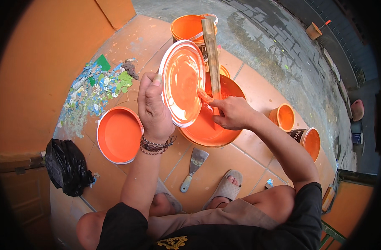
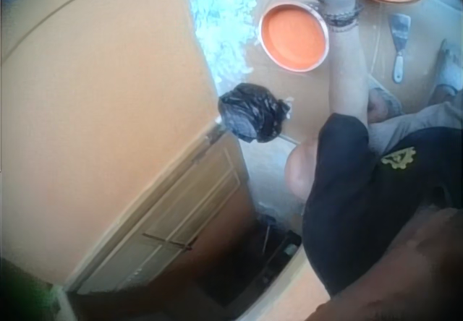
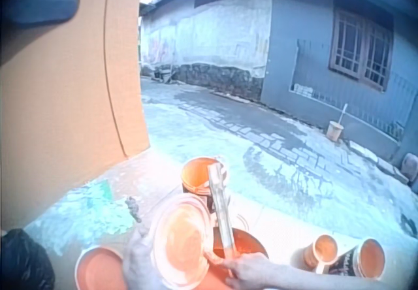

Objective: The person mixes orange paint in a bucket using a wooden stick, then pours some into a smaller container. They also spread paint on a lid with their finger and stir the contents of a small cup.

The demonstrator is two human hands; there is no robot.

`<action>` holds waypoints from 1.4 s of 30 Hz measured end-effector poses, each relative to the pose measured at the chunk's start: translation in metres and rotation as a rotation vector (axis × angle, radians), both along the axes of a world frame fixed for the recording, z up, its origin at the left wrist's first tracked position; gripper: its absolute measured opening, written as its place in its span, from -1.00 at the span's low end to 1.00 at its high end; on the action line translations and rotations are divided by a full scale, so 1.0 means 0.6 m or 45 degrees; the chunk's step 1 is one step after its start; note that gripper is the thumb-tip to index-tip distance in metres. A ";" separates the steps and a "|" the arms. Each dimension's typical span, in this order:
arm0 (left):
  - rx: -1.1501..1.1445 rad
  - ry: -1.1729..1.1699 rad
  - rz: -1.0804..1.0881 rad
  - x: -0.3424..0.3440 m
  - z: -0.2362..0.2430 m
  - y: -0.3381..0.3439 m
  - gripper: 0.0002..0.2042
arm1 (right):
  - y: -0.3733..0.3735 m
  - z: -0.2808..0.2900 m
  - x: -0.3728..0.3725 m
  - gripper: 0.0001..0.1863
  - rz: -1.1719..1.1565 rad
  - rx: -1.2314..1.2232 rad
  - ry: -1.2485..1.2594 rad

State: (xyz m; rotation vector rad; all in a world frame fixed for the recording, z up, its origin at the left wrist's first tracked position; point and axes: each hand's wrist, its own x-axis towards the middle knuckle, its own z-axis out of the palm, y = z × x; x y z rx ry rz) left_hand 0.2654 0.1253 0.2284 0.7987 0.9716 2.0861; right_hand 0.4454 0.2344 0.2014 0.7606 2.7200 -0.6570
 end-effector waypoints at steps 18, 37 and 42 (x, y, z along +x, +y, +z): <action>-0.175 -0.145 0.065 0.023 -0.024 0.046 -0.82 | -0.053 0.012 0.019 -0.56 -0.241 -0.857 0.046; -0.234 0.077 0.163 0.044 -0.026 0.053 -0.83 | -0.072 0.020 0.030 -0.30 -0.576 -1.871 0.351; -0.252 0.216 0.250 0.048 -0.027 0.047 -0.81 | -0.073 0.025 0.032 -0.29 -0.622 -2.071 0.390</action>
